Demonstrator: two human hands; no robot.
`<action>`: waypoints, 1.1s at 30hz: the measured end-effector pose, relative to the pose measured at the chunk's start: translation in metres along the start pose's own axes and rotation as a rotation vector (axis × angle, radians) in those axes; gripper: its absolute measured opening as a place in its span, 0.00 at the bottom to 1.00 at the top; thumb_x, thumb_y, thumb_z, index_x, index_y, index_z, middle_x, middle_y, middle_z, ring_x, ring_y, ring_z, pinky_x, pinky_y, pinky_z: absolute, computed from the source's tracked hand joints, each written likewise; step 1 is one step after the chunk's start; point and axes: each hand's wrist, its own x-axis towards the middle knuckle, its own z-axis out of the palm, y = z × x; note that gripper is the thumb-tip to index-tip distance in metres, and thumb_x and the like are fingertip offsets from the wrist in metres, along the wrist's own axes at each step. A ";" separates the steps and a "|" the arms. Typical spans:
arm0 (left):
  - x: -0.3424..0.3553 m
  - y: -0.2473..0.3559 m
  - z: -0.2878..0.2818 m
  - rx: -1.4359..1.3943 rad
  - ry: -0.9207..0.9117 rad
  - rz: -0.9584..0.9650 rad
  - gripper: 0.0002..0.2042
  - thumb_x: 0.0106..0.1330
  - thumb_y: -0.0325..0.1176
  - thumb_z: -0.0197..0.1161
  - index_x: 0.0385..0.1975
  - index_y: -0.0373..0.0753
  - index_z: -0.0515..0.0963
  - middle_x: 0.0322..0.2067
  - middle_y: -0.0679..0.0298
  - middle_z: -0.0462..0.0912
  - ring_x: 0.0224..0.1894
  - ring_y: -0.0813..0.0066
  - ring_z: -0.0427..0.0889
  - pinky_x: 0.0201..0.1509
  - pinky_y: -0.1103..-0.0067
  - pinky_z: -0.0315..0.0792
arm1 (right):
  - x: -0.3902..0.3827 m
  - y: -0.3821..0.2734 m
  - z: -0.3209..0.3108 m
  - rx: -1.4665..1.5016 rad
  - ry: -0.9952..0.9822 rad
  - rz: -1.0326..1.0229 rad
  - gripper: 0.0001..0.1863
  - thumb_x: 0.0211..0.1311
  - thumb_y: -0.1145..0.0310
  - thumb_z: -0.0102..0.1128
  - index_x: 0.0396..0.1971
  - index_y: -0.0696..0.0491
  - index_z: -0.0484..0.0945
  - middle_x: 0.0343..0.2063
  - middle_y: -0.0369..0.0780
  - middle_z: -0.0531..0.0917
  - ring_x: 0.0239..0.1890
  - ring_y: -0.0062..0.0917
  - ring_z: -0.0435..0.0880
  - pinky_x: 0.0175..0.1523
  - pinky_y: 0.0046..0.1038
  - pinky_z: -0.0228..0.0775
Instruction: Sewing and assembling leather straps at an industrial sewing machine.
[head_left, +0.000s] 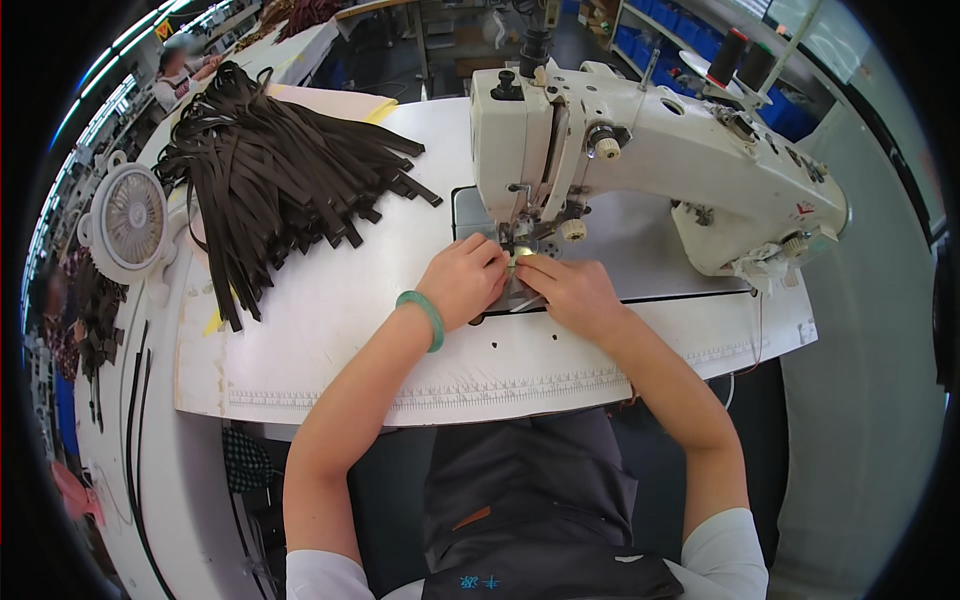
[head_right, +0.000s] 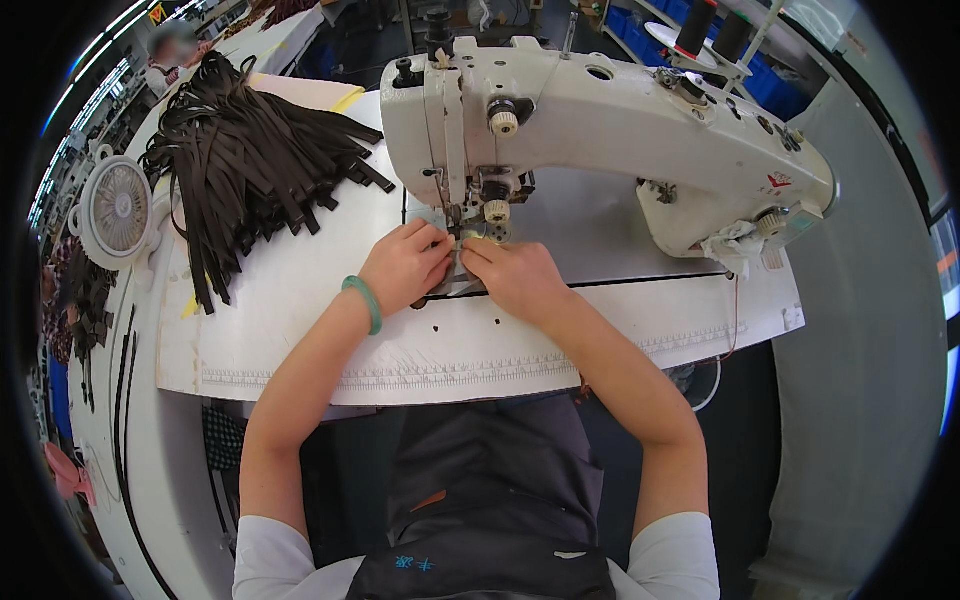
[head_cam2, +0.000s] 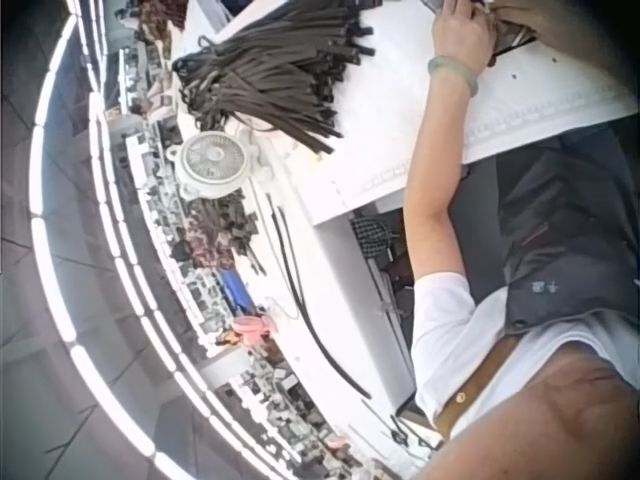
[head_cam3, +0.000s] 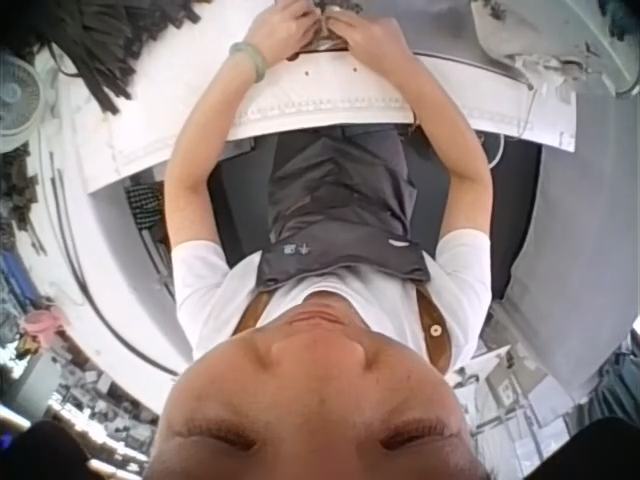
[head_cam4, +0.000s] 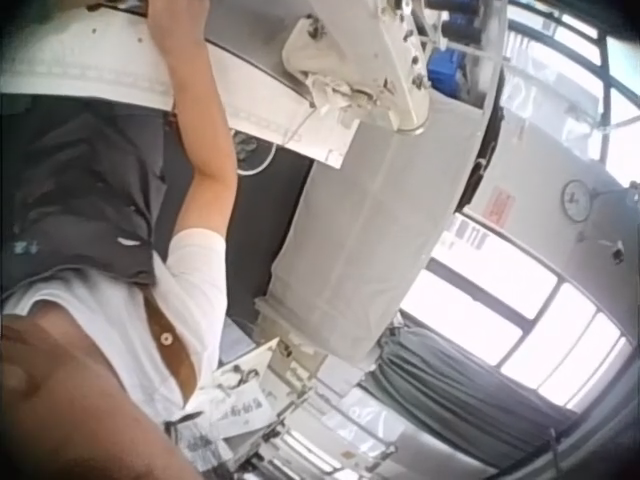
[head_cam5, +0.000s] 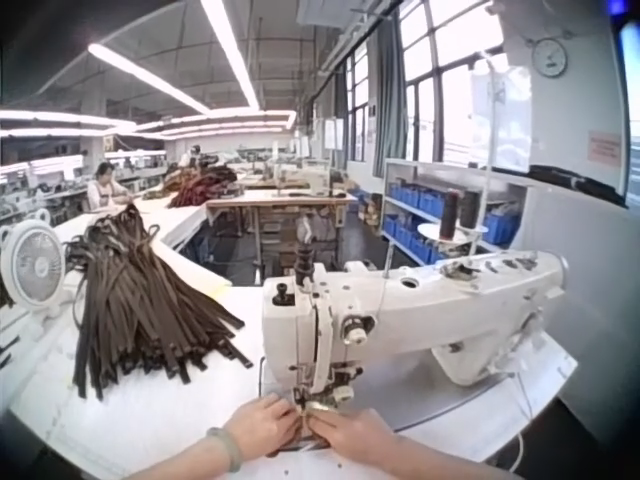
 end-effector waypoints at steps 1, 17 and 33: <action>0.000 0.000 -0.001 0.002 0.002 0.002 0.07 0.48 0.29 0.60 0.26 0.35 0.76 0.27 0.66 0.72 0.33 0.71 0.71 0.37 0.78 0.70 | 0.000 0.000 0.000 -0.002 0.054 -0.004 0.12 0.40 0.77 0.55 0.29 0.52 0.76 0.34 0.34 0.77 0.23 0.27 0.78 0.26 0.26 0.70; 0.019 -0.060 0.019 -0.183 -0.228 -0.157 0.09 0.53 0.26 0.53 0.33 0.40 0.77 0.47 0.67 0.72 0.59 0.65 0.60 0.58 0.66 0.57 | -0.016 -0.025 -0.037 0.114 -0.014 0.106 0.14 0.37 0.74 0.61 0.30 0.50 0.76 0.28 0.33 0.76 0.21 0.27 0.78 0.24 0.28 0.68; 0.026 -0.058 0.012 -0.183 -0.194 -0.164 0.10 0.54 0.31 0.54 0.35 0.39 0.78 0.35 0.58 0.76 0.46 0.59 0.68 0.55 0.70 0.59 | -0.136 0.274 -0.259 -0.953 0.932 0.749 0.21 0.63 0.59 0.42 0.44 0.61 0.72 0.36 0.46 0.78 0.36 0.36 0.75 0.47 0.34 0.64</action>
